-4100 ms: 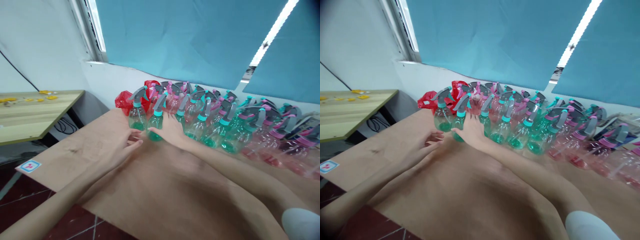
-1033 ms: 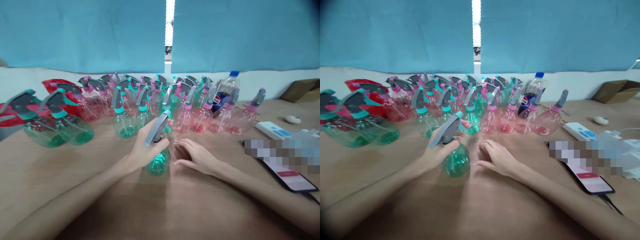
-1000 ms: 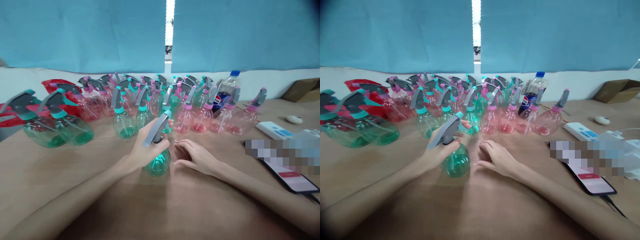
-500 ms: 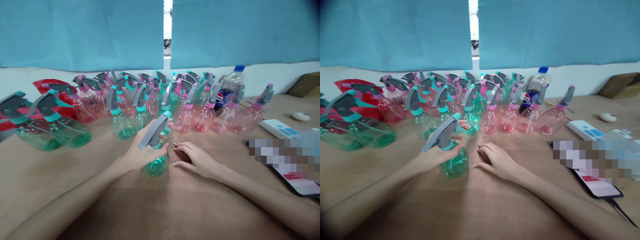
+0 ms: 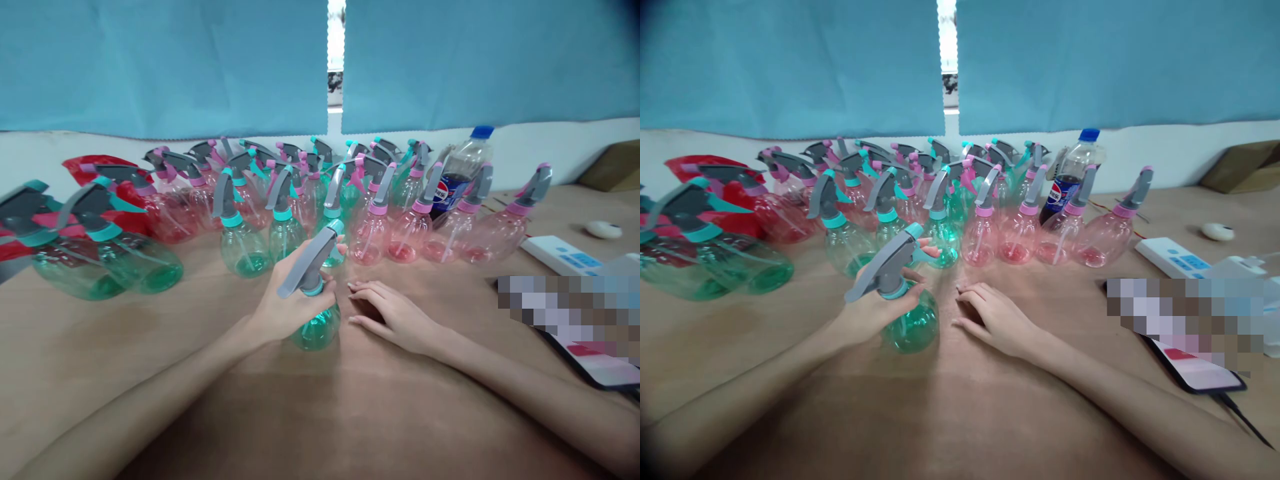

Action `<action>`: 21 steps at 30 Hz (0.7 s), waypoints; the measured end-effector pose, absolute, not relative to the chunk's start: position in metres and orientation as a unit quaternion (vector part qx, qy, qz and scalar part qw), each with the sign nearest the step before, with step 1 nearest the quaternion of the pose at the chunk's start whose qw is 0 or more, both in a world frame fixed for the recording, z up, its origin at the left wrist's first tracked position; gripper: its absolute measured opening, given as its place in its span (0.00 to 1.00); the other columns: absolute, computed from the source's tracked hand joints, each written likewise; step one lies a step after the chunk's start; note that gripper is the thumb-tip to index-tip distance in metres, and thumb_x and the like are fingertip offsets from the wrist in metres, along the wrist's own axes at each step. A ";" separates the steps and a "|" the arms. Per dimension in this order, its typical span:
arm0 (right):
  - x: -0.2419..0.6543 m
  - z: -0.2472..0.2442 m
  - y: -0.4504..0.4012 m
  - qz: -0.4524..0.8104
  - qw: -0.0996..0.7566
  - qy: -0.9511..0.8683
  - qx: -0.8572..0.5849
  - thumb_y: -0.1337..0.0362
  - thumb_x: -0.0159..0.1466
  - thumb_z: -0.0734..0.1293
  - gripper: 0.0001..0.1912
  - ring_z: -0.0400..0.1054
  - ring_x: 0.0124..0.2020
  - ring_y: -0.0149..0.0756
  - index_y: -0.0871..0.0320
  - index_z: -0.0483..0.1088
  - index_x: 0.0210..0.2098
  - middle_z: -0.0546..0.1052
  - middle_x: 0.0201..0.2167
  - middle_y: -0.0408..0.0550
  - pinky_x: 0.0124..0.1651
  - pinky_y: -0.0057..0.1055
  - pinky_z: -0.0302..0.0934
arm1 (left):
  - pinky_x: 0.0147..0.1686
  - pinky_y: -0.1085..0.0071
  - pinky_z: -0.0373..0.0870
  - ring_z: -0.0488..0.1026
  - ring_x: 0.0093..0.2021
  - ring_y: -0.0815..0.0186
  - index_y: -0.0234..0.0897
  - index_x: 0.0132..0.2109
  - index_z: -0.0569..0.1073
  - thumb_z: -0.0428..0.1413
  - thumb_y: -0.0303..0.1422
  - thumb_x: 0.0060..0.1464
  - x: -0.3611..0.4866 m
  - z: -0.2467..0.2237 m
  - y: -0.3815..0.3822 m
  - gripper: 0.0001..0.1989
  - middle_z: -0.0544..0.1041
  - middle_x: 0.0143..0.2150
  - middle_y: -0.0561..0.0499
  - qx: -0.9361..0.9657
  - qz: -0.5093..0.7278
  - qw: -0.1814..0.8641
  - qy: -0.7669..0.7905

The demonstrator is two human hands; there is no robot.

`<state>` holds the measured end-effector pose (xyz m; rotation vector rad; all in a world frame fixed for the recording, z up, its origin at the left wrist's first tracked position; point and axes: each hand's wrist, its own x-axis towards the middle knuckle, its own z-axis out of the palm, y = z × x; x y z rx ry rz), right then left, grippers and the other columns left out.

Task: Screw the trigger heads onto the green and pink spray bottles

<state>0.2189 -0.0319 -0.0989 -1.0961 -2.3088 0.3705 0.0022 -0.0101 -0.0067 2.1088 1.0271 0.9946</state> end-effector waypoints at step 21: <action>0.218 -0.099 -0.033 0.135 0.266 -0.861 -0.412 0.57 0.67 0.62 0.14 0.67 0.55 0.49 0.56 0.67 0.50 0.74 0.51 0.57 0.53 0.52 0.65 | 0.43 0.62 0.74 0.76 0.39 0.62 0.42 0.43 0.68 0.54 0.22 0.45 0.001 -0.007 -0.009 0.17 0.77 0.41 0.52 0.793 0.409 0.274 0.359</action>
